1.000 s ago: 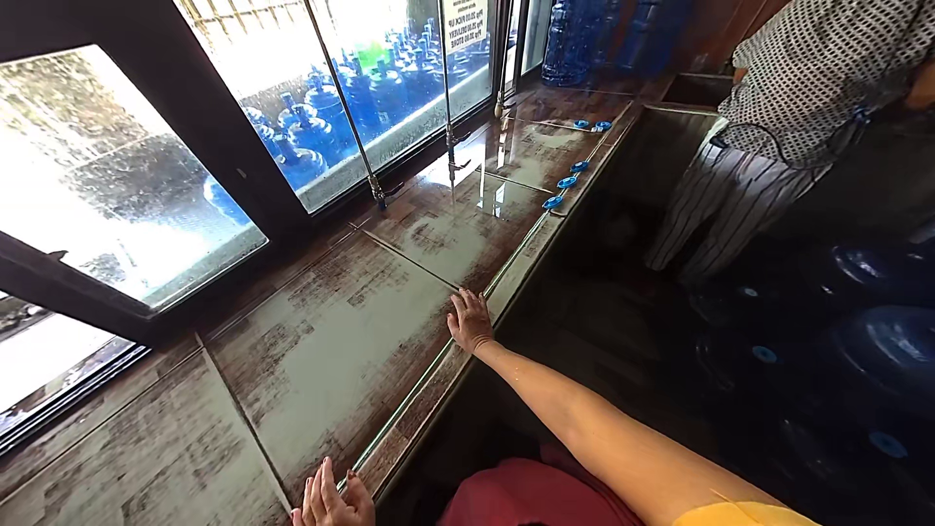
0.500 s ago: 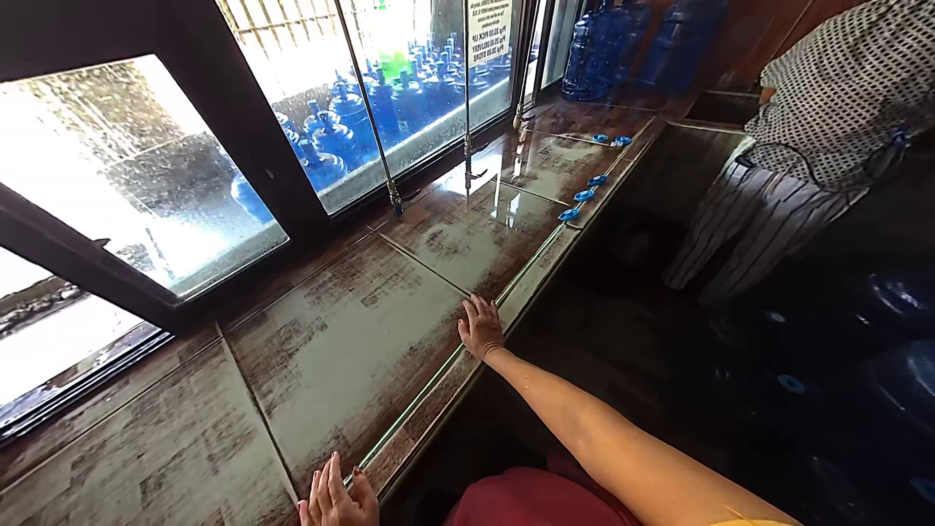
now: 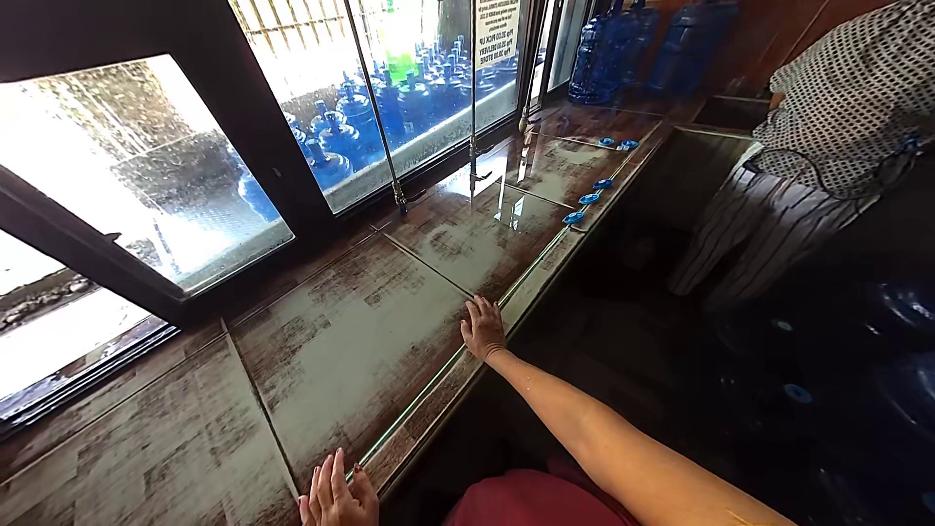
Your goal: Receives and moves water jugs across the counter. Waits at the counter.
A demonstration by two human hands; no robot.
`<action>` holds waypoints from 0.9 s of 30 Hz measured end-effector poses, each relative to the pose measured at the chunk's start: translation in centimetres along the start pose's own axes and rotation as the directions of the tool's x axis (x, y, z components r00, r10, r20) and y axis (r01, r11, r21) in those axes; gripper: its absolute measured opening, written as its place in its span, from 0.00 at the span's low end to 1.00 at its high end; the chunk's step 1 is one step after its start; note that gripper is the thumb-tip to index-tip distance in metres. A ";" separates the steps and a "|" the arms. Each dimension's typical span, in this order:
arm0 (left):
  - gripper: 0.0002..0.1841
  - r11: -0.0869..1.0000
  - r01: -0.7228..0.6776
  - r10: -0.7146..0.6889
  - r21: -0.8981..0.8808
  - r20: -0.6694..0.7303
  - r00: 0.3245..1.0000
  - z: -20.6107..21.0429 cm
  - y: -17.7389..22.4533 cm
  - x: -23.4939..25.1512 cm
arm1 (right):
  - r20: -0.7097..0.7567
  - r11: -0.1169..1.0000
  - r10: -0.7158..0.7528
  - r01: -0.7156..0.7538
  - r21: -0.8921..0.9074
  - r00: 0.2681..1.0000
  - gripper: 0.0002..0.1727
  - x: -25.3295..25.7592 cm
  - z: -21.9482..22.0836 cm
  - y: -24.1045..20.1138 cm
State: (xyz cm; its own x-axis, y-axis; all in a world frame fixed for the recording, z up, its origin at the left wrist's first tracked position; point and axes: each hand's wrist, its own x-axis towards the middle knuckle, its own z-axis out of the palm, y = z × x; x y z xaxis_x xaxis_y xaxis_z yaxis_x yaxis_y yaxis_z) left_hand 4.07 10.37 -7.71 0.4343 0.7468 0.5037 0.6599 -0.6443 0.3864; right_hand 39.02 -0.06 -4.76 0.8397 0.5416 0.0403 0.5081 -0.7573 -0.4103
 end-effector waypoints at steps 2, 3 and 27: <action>0.24 1.000 0.000 0.000 0.004 -0.006 1.000 0.1 -0.1 -0.1 | -0.004 1.000 0.005 -0.005 -0.003 1.000 0.33 0.0 0.0 0.0; 0.24 1.000 -0.005 0.005 0.004 -0.014 1.000 0.1 -0.1 -0.1 | 0.001 1.000 0.007 -0.007 -0.003 1.000 0.33 0.0 0.0 0.0; 0.25 1.000 -0.026 0.026 0.010 -0.040 0.999 0.6 -0.6 -0.4 | -0.041 1.000 -0.008 0.008 -0.006 0.999 0.32 -0.1 0.2 0.1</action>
State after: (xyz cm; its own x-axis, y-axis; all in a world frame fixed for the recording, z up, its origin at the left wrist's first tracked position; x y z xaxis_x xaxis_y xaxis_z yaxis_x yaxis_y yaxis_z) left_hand 3.87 10.53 -8.58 0.4267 0.7227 0.5438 0.6548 -0.6616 0.3655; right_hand 38.91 -0.12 -5.01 0.8427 0.5321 0.0813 0.5158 -0.7551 -0.4046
